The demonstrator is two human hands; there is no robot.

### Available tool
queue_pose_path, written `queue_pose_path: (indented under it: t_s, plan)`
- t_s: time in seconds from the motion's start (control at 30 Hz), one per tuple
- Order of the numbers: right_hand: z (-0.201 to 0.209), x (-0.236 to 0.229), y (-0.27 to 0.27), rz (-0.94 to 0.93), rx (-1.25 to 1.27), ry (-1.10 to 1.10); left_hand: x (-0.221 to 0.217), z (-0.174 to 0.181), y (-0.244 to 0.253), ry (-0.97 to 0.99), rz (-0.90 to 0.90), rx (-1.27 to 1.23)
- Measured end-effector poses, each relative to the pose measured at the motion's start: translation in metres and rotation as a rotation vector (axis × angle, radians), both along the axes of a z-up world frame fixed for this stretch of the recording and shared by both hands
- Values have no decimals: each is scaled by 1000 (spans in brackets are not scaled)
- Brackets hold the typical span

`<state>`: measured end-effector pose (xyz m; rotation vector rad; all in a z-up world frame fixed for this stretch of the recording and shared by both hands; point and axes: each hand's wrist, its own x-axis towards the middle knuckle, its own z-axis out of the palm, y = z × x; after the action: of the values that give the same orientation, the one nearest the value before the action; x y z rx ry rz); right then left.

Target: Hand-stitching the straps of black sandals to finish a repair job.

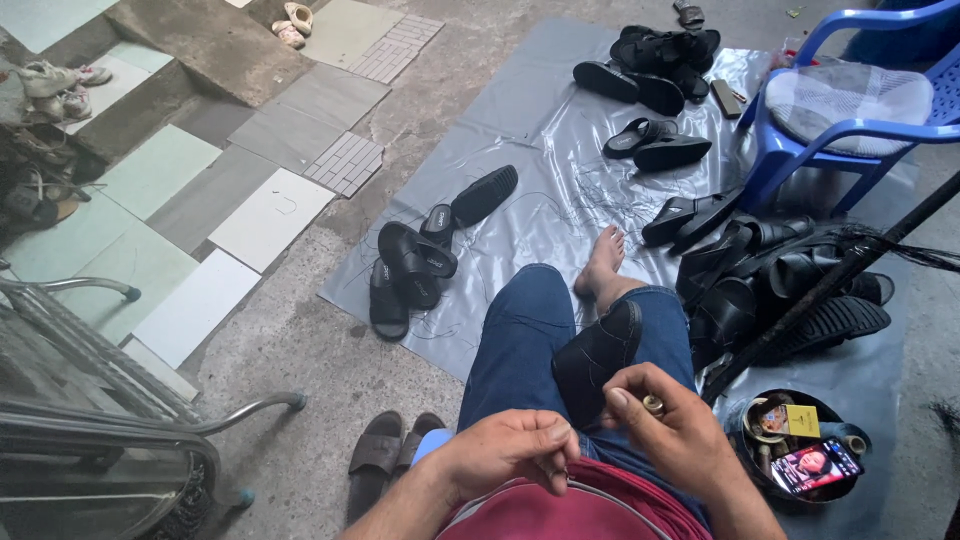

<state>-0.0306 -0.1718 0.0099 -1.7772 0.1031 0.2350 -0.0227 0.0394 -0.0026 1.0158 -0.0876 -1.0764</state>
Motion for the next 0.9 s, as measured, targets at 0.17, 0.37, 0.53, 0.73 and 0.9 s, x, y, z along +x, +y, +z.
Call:
queue_pose_path:
  t_s: [0.17, 0.37, 0.53, 0.73, 0.9]
  plan:
    - [-3, 0, -6, -43, 119, 37, 1, -1, 2, 55, 53, -53]
    - [-9, 0, -11, -72, 128, 35, 0, -6, 2, 94, 102, -27]
    - [-11, 1, -13, -61, 136, -46, 1, -8, 2, 80, 121, -42]
    - [-5, 0, -15, -91, -64, -7, 3, -6, 2, 92, 164, -58]
    - [-11, -2, -21, -73, -39, -4, 3, -4, 3, 78, 141, -83]
